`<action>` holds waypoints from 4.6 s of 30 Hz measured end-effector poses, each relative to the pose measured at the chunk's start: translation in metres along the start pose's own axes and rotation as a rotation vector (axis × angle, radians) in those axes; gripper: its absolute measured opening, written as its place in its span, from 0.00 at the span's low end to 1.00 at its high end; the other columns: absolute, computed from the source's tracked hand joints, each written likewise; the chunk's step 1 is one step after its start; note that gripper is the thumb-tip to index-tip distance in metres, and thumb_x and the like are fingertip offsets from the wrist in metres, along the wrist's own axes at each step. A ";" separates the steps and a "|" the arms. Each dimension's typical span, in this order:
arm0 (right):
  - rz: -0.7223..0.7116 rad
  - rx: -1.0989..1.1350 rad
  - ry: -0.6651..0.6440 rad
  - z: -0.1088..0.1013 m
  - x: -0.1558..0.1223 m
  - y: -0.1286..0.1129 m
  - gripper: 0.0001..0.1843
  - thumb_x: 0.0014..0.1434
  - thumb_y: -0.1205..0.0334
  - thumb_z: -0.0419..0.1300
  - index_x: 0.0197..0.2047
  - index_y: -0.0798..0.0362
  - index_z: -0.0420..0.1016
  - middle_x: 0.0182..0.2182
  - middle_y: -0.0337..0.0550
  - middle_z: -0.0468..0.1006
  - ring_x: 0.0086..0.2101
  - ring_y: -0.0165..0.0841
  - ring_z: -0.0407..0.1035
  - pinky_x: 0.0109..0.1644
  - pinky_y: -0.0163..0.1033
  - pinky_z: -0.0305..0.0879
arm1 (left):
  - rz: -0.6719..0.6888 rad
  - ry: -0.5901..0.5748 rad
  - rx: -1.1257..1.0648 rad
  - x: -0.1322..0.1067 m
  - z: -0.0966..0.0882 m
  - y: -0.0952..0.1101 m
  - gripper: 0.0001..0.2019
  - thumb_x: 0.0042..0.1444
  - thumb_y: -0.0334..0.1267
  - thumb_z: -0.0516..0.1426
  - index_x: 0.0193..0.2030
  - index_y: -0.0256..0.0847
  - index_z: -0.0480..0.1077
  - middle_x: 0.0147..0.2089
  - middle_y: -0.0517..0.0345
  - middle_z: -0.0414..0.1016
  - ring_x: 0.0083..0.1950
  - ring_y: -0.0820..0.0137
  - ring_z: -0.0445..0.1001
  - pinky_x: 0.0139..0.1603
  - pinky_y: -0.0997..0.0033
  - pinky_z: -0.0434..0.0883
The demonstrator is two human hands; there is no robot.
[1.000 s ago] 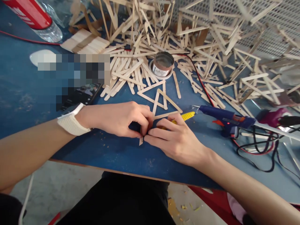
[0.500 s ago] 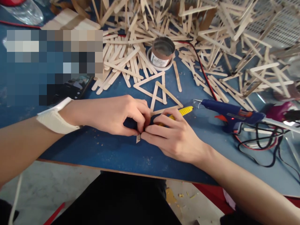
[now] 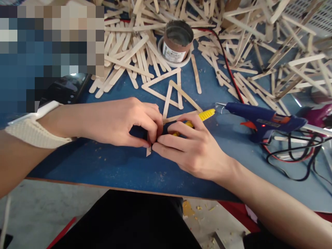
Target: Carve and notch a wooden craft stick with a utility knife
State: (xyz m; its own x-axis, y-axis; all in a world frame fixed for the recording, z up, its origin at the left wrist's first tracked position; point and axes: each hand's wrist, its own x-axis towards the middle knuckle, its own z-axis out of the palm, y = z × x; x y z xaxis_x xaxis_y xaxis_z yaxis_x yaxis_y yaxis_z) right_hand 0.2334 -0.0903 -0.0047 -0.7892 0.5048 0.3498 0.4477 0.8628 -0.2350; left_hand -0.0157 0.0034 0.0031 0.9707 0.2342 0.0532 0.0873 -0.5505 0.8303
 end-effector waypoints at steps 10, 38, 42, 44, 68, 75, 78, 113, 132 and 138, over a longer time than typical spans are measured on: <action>-0.016 -0.037 -0.036 -0.002 0.000 0.004 0.12 0.76 0.67 0.58 0.56 0.43 0.79 0.43 0.33 0.89 0.46 0.39 0.77 0.60 0.55 0.65 | 0.003 -0.002 0.020 0.001 0.001 -0.002 0.06 0.60 0.30 0.71 0.36 0.45 0.83 0.48 0.61 0.85 0.51 0.64 0.82 0.53 0.65 0.75; -0.047 -0.020 -0.024 0.001 0.004 0.008 0.11 0.76 0.66 0.61 0.57 0.46 0.79 0.42 0.31 0.89 0.44 0.36 0.76 0.55 0.53 0.63 | 0.012 -0.023 0.035 0.000 0.000 -0.001 0.06 0.62 0.29 0.69 0.35 0.44 0.82 0.48 0.60 0.84 0.48 0.67 0.81 0.48 0.69 0.74; -0.062 -0.026 -0.009 0.002 0.006 0.008 0.10 0.76 0.67 0.61 0.56 0.47 0.78 0.41 0.31 0.89 0.43 0.36 0.77 0.53 0.52 0.63 | -0.014 -0.022 0.036 0.000 0.000 -0.001 0.04 0.61 0.31 0.70 0.37 0.44 0.83 0.49 0.60 0.85 0.49 0.67 0.82 0.48 0.69 0.75; -0.063 -0.025 -0.003 0.002 0.007 0.006 0.09 0.76 0.67 0.61 0.56 0.47 0.78 0.41 0.30 0.89 0.43 0.35 0.77 0.52 0.52 0.64 | -0.015 -0.024 0.051 0.000 0.000 0.000 0.04 0.62 0.32 0.70 0.37 0.44 0.83 0.49 0.60 0.85 0.48 0.67 0.82 0.48 0.69 0.75; -0.006 0.141 0.016 -0.003 0.002 0.013 0.10 0.71 0.70 0.66 0.51 0.47 0.81 0.44 0.35 0.89 0.46 0.37 0.81 0.55 0.54 0.63 | -0.007 -0.036 0.040 0.000 -0.002 0.000 0.06 0.62 0.32 0.69 0.34 0.45 0.82 0.47 0.59 0.84 0.46 0.67 0.81 0.46 0.68 0.75; 0.022 0.168 0.025 -0.002 0.004 0.009 0.09 0.72 0.71 0.65 0.51 0.49 0.81 0.43 0.39 0.90 0.47 0.36 0.80 0.56 0.55 0.62 | 0.000 -0.029 0.030 -0.001 -0.001 -0.004 0.05 0.63 0.33 0.68 0.36 0.47 0.82 0.48 0.59 0.84 0.49 0.64 0.82 0.51 0.64 0.76; 0.025 0.180 0.026 -0.002 0.005 0.008 0.09 0.72 0.72 0.65 0.51 0.49 0.81 0.43 0.39 0.90 0.47 0.37 0.80 0.55 0.55 0.61 | 0.007 -0.023 0.021 -0.001 -0.001 -0.004 0.05 0.62 0.32 0.68 0.35 0.47 0.83 0.48 0.60 0.84 0.48 0.65 0.81 0.50 0.64 0.75; 0.018 0.163 0.102 0.008 0.008 -0.003 0.09 0.75 0.65 0.63 0.47 0.44 0.84 0.44 0.29 0.90 0.43 0.31 0.80 0.52 0.48 0.67 | 0.008 -0.035 0.052 0.000 -0.001 0.006 0.11 0.62 0.26 0.65 0.40 0.47 0.86 0.50 0.56 0.82 0.47 0.67 0.80 0.47 0.69 0.74; 0.002 0.173 0.085 0.003 0.008 0.004 0.11 0.78 0.65 0.58 0.48 0.45 0.82 0.41 0.33 0.90 0.42 0.33 0.80 0.51 0.51 0.60 | -0.030 -0.048 0.001 -0.001 -0.002 0.008 0.07 0.61 0.24 0.66 0.37 0.40 0.82 0.51 0.56 0.82 0.46 0.71 0.80 0.47 0.71 0.74; 0.022 0.170 0.064 0.004 0.007 0.002 0.09 0.75 0.68 0.61 0.48 0.45 0.82 0.42 0.31 0.90 0.42 0.33 0.81 0.52 0.50 0.61 | -0.037 -0.050 -0.015 -0.001 -0.001 0.007 0.06 0.62 0.25 0.66 0.38 0.39 0.82 0.51 0.56 0.80 0.47 0.71 0.80 0.49 0.72 0.74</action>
State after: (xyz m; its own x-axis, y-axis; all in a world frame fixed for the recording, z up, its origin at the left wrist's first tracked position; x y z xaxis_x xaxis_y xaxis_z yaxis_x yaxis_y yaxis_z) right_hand 0.2274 -0.0851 -0.0064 -0.7492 0.5289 0.3987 0.3827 0.8369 -0.3912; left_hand -0.0159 0.0000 0.0095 0.9768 0.2139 -0.0051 0.1205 -0.5302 0.8393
